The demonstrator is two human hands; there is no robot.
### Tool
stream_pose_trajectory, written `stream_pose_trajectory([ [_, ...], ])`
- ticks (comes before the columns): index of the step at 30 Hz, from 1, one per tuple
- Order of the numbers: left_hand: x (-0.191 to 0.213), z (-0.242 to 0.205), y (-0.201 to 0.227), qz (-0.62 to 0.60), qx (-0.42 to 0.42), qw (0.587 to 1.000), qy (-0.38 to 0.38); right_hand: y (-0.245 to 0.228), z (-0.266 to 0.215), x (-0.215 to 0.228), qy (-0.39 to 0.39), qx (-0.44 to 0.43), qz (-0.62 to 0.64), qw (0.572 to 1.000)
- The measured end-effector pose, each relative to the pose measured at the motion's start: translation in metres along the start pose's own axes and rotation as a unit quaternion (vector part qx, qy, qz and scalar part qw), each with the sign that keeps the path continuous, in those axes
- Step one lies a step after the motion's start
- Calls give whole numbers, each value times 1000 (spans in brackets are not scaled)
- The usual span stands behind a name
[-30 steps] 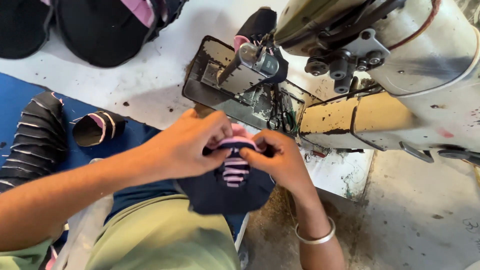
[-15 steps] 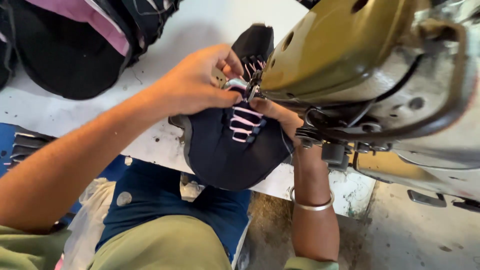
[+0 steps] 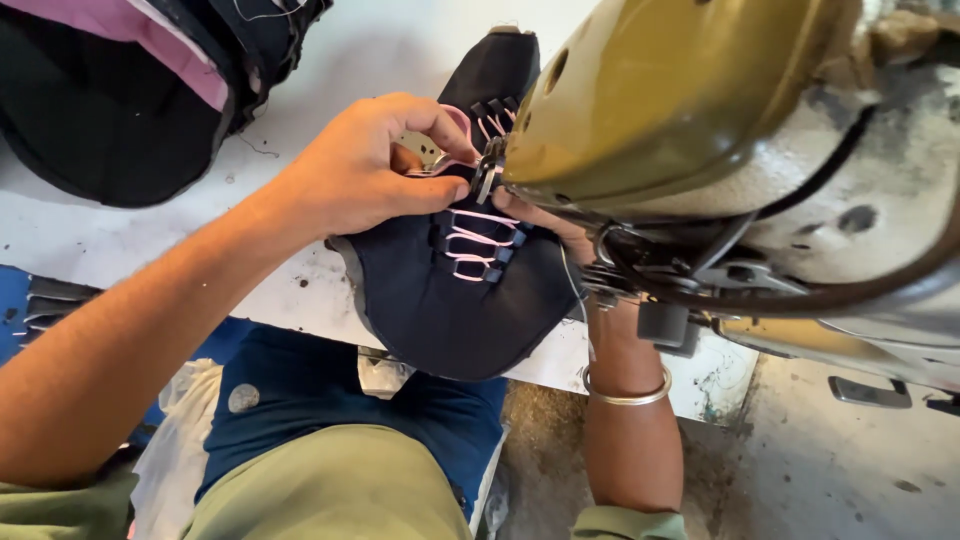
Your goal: The person uses a sewing machine to stitch pink laces onto the upper part of black shoes. They repeatedly pick up shoes from a pile on the floor, position them under the needle, and sew the laces in place before moving to the next item.
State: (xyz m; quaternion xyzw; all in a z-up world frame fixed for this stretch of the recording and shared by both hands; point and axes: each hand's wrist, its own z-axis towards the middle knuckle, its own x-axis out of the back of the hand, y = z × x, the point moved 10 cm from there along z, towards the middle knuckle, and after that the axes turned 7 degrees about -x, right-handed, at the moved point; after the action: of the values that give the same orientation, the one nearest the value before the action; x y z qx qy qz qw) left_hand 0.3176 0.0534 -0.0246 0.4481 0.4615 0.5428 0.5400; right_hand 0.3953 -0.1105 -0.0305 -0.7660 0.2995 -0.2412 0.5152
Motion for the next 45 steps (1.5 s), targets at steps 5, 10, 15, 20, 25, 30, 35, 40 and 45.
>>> stream_pose_trajectory([
  [5, 0, -3, 1, 18, 5, 1000, 4, -5, -9, 4, 41, 75, -101, 991],
  [10, 1, 0, 1, 19, 20, 1000, 4, -6, -18, 2, 83, 35, -6, 996],
  [15, 0, -2, -2, 24, 54, 998, 3, 15, -6, 13, 95, 47, 12, 994],
  [20, 0, 1, 3, 43, 26, 999, 6, 16, -43, 32, 137, 74, -90, 984],
  [25, 3, 1, -2, 55, 17, 998, 4, -34, -236, 91, 656, 406, -360, 525],
  [30, 3, 6, -4, 59, 19, 998, 5, 18, -239, 152, 689, 324, -387, 520],
  [35, 4, 7, -6, 93, 8, 996, 13, 67, -231, 161, 707, 298, -402, 500],
  [40, 0, -2, 6, 76, -63, 995, 14, 59, -222, 131, 671, 314, -447, 501],
  [45, 4, 0, 9, 78, -17, 997, 20, 3, -285, 200, 685, 406, -312, 518],
])
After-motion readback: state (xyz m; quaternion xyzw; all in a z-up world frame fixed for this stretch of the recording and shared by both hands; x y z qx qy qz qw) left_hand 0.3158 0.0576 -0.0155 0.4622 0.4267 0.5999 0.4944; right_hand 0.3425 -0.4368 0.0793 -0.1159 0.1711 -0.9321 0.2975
